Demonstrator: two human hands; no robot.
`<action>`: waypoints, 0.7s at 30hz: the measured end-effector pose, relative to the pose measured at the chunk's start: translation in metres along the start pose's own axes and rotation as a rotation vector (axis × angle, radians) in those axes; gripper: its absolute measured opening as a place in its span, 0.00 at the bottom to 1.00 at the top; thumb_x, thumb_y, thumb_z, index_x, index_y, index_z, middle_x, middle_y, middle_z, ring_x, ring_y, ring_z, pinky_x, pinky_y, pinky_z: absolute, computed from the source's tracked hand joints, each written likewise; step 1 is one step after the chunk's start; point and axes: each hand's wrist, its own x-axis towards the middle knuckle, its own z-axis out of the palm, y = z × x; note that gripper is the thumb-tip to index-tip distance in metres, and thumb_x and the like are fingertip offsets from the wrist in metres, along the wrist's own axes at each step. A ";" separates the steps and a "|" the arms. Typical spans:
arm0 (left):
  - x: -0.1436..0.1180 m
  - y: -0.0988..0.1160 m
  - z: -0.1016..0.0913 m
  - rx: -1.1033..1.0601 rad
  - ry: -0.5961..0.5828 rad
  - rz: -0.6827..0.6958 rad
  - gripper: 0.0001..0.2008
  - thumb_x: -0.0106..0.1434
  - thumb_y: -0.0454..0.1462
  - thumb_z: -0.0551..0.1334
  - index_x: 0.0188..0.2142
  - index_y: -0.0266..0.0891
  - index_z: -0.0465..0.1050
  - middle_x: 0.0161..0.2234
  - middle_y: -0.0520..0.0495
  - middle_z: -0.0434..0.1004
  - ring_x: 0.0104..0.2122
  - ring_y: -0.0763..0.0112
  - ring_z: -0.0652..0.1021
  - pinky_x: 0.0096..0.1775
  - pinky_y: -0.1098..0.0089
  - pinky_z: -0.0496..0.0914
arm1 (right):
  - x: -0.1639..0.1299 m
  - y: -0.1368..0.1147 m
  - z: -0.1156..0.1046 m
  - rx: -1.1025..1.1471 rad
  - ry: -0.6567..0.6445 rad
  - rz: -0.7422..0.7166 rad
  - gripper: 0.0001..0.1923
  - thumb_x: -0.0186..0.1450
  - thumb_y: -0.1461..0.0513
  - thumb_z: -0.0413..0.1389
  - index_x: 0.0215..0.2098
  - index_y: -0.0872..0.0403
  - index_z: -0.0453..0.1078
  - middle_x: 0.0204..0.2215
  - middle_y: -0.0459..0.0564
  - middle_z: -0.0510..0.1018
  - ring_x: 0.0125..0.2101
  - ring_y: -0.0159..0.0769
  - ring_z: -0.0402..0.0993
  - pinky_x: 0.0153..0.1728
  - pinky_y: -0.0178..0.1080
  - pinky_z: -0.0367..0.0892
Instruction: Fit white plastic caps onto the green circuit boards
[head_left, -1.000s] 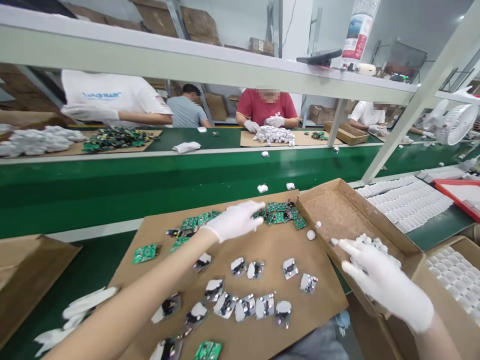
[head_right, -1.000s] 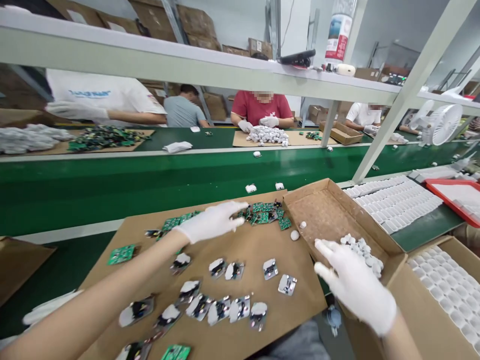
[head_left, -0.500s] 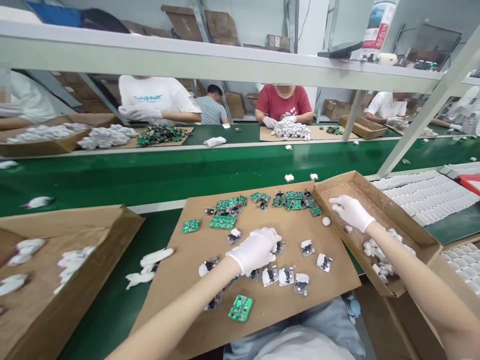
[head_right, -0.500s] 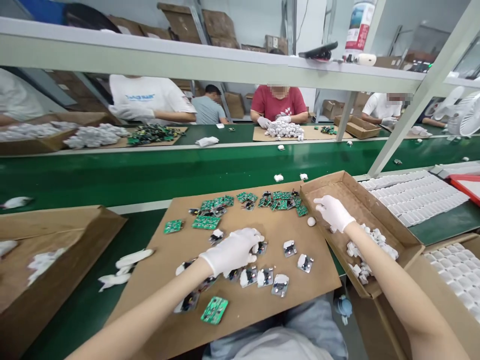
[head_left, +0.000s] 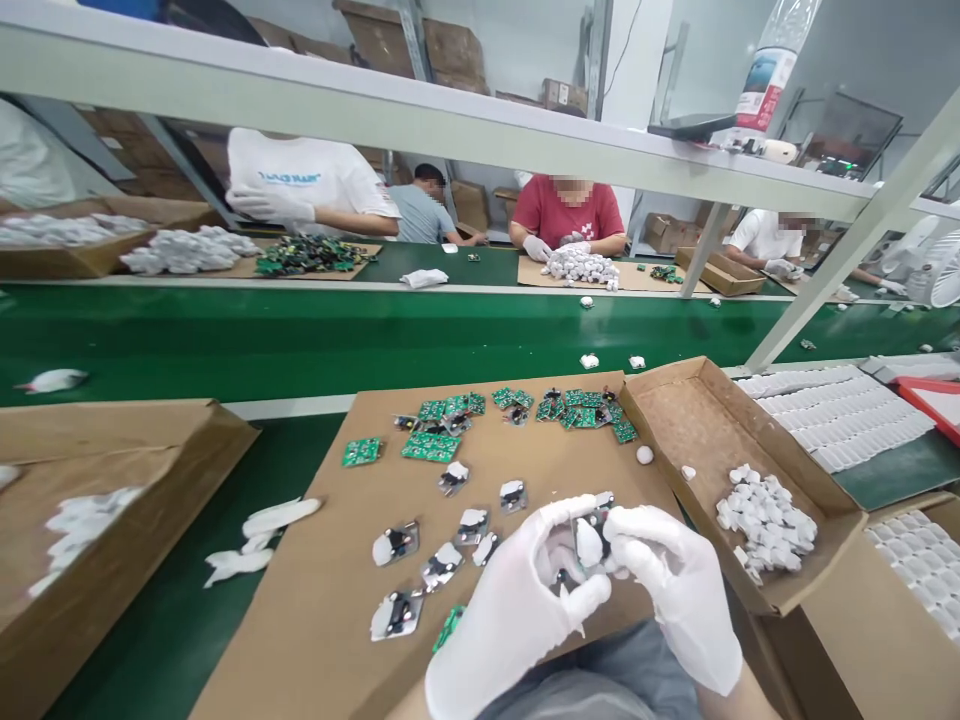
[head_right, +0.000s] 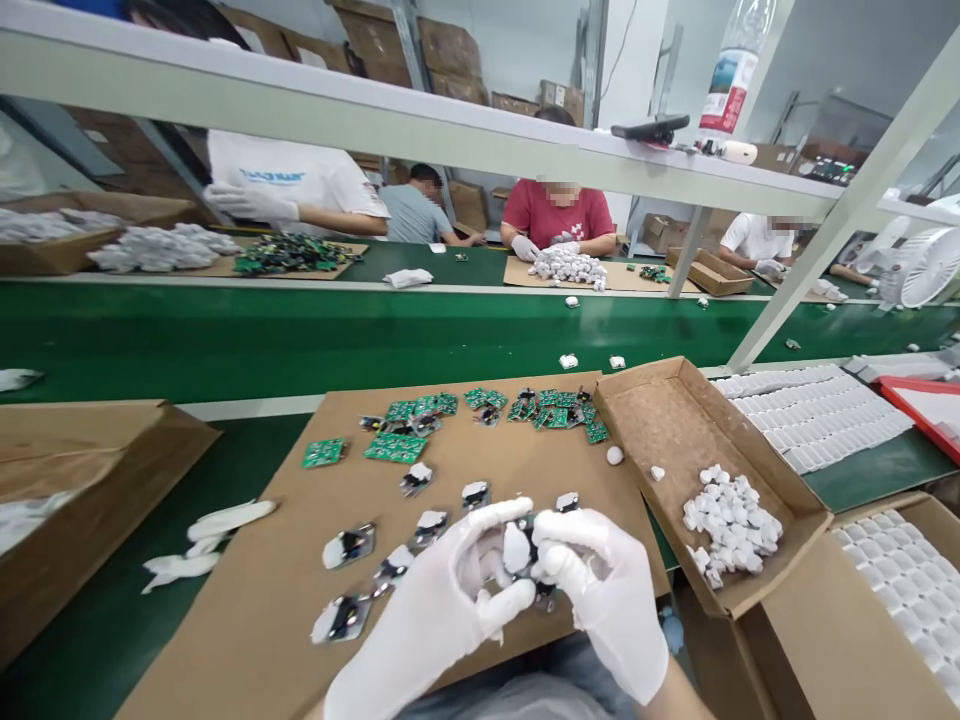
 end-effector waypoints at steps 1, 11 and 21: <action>-0.005 0.000 0.001 -0.037 0.036 0.006 0.24 0.50 0.30 0.70 0.48 0.46 0.78 0.36 0.49 0.83 0.31 0.64 0.82 0.35 0.67 0.77 | -0.002 -0.001 0.002 0.050 0.024 0.032 0.06 0.63 0.61 0.64 0.39 0.49 0.82 0.34 0.48 0.84 0.25 0.32 0.80 0.27 0.31 0.78; -0.014 -0.012 0.007 -0.307 0.187 0.225 0.22 0.40 0.48 0.79 0.38 0.51 0.86 0.43 0.41 0.82 0.44 0.53 0.80 0.45 0.62 0.76 | -0.017 -0.031 -0.006 -0.365 0.081 -0.319 0.16 0.63 0.64 0.64 0.48 0.43 0.79 0.32 0.45 0.86 0.28 0.37 0.82 0.30 0.36 0.79; -0.034 -0.016 0.018 -0.528 0.221 0.059 0.26 0.38 0.41 0.81 0.40 0.50 0.85 0.24 0.50 0.82 0.24 0.64 0.79 0.31 0.67 0.78 | -0.014 -0.032 -0.006 -0.592 -0.229 -0.669 0.26 0.75 0.56 0.45 0.70 0.48 0.54 0.45 0.52 0.84 0.46 0.43 0.81 0.45 0.44 0.78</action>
